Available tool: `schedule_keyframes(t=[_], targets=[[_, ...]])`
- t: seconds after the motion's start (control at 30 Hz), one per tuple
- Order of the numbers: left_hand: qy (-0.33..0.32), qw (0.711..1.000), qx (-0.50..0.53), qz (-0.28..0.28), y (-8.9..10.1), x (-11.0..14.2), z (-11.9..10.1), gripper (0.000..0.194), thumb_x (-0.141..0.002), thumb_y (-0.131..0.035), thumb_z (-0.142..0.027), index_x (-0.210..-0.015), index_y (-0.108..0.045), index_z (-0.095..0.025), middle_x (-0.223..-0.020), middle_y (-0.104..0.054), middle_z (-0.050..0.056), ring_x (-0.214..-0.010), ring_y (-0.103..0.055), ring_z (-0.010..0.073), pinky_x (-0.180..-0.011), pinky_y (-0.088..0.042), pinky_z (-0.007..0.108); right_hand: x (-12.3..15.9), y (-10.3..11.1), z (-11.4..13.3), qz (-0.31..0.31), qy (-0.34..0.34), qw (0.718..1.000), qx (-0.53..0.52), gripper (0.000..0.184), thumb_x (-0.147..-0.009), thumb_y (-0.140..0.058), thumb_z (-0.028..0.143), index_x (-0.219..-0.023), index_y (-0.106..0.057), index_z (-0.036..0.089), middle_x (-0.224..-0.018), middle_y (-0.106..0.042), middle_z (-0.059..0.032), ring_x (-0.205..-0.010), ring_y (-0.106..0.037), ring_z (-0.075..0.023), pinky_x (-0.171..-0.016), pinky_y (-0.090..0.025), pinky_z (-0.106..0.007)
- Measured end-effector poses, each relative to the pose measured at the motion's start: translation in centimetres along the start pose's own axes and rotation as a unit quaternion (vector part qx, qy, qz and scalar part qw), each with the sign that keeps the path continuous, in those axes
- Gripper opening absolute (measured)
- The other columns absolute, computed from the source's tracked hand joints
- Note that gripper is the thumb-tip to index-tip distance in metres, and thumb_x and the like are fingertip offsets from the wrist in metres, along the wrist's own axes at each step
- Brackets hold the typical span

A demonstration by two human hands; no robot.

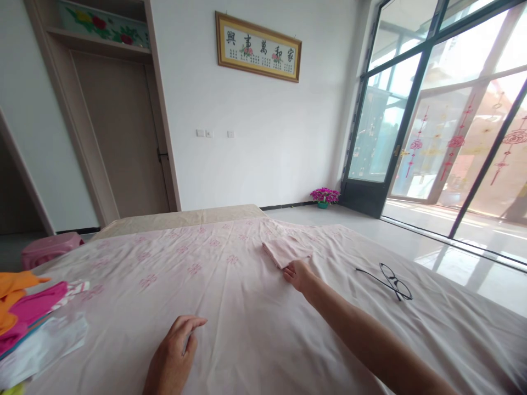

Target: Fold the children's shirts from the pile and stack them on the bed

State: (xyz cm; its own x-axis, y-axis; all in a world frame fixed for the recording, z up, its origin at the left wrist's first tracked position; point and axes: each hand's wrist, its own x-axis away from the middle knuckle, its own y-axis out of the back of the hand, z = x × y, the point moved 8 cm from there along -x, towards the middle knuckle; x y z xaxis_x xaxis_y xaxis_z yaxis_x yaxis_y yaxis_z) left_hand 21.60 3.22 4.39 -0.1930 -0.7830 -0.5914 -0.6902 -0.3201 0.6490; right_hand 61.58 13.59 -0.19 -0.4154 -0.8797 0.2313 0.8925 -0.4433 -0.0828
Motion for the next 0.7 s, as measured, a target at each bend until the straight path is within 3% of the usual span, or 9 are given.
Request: schedule_keyframes(t=[0.13, 0.23, 0.3, 0.37, 0.43, 0.5, 0.7], targets=[[0.005, 1.0, 0.005, 0.011, -0.3, 0.0, 0.1, 0.03, -0.084, -0.042, -0.018, -0.093, -0.069, -0.025, -0.097, -0.07, 0.001, -0.094, -0.068, 0.0162, -0.087, -0.056, 0.031, 2.1, -1.7, 0.0, 0.064, -0.025, 0.997, 0.022, 0.017, -0.075, -0.057, 0.014, -0.092, -0.058, 0.015, -0.086, -0.065, -0.01, -0.076, -0.066, -0.02, -0.077, -0.056, -0.039], [0.007, 1.0, 0.017, 0.024, -0.6, 0.1, 0.4, 0.028, -0.084, -0.044, -0.017, -0.092, -0.069, -0.025, -0.097, -0.07, 0.001, -0.094, -0.068, 0.0156, -0.086, -0.055, 0.029, 1.9, -2.6, 4.7, 0.087, 0.121, 0.976, 0.16, 0.032, -0.081, -0.056, 0.02, -0.112, -0.061, 0.014, -0.101, -0.068, -0.0128, -0.091, -0.065, -0.0244, -0.088, -0.051, -0.045], [0.014, 0.999, 0.024, 0.03, -0.8, 0.1, 0.5, 0.029, -0.084, -0.043, -0.016, -0.092, -0.069, -0.025, -0.097, -0.07, 0.001, -0.095, -0.068, 0.0153, -0.086, -0.055, 0.029, 1.3, -2.8, 8.3, 0.038, 0.248, 0.916, 0.312, 0.04, -0.087, -0.054, 0.028, -0.126, -0.057, 0.019, -0.125, -0.062, -0.0128, -0.117, -0.055, -0.0281, -0.104, -0.039, -0.048], [0.023, 0.999, 0.03, 0.035, -0.8, 0.2, 0.6, 0.03, -0.083, -0.043, -0.015, -0.092, -0.069, -0.025, -0.097, -0.07, 0.001, -0.095, -0.068, 0.0153, -0.087, -0.054, 0.029, 0.0, -3.0, 9.8, -0.012, 0.296, 0.842, 0.45, 0.048, -0.092, -0.051, 0.036, -0.138, -0.049, 0.025, -0.147, -0.044, -0.0092, -0.138, -0.032, -0.0303, -0.114, -0.018, -0.055], [0.033, 0.998, 0.035, 0.046, -0.9, 0.1, 0.6, 0.03, -0.084, -0.042, -0.014, -0.093, -0.069, -0.025, -0.097, -0.07, 0.001, -0.096, -0.067, 0.0152, -0.088, -0.053, 0.029, -1.6, -3.1, 9.5, -0.028, 0.292, 0.782, 0.55, 0.054, -0.094, -0.047, 0.043, -0.146, -0.038, 0.029, -0.158, -0.027, -0.005, -0.146, -0.011, -0.03, -0.113, 0.0, -0.061], [0.042, 0.996, 0.039, 0.065, -1.1, 0.1, 0.4, 0.03, -0.084, -0.041, -0.014, -0.093, -0.068, -0.024, -0.097, -0.07, 0.002, -0.096, -0.067, 0.0152, -0.089, -0.053, 0.029, -3.3, -3.1, 8.1, -0.021, 0.267, 0.749, 0.606, 0.057, -0.096, -0.042, 0.049, -0.149, -0.031, 0.031, -0.16, -0.019, -0.0036, -0.147, -0.002, -0.0296, -0.11, 0.007, -0.065], [0.061, 0.991, 0.029, 0.114, -1.5, -0.1, -0.1, 0.032, -0.083, -0.04, -0.01, -0.091, -0.067, -0.024, -0.097, -0.069, 0.002, -0.095, -0.065, 0.0156, -0.087, -0.051, 0.029, -6.1, -2.8, 4.4, 0.012, 0.21, 0.729, 0.652, 0.059, -0.095, -0.036, 0.057, -0.149, -0.028, 0.036, -0.16, -0.018, -0.0048, -0.144, -0.012, -0.0333, -0.108, -0.005, -0.068]])
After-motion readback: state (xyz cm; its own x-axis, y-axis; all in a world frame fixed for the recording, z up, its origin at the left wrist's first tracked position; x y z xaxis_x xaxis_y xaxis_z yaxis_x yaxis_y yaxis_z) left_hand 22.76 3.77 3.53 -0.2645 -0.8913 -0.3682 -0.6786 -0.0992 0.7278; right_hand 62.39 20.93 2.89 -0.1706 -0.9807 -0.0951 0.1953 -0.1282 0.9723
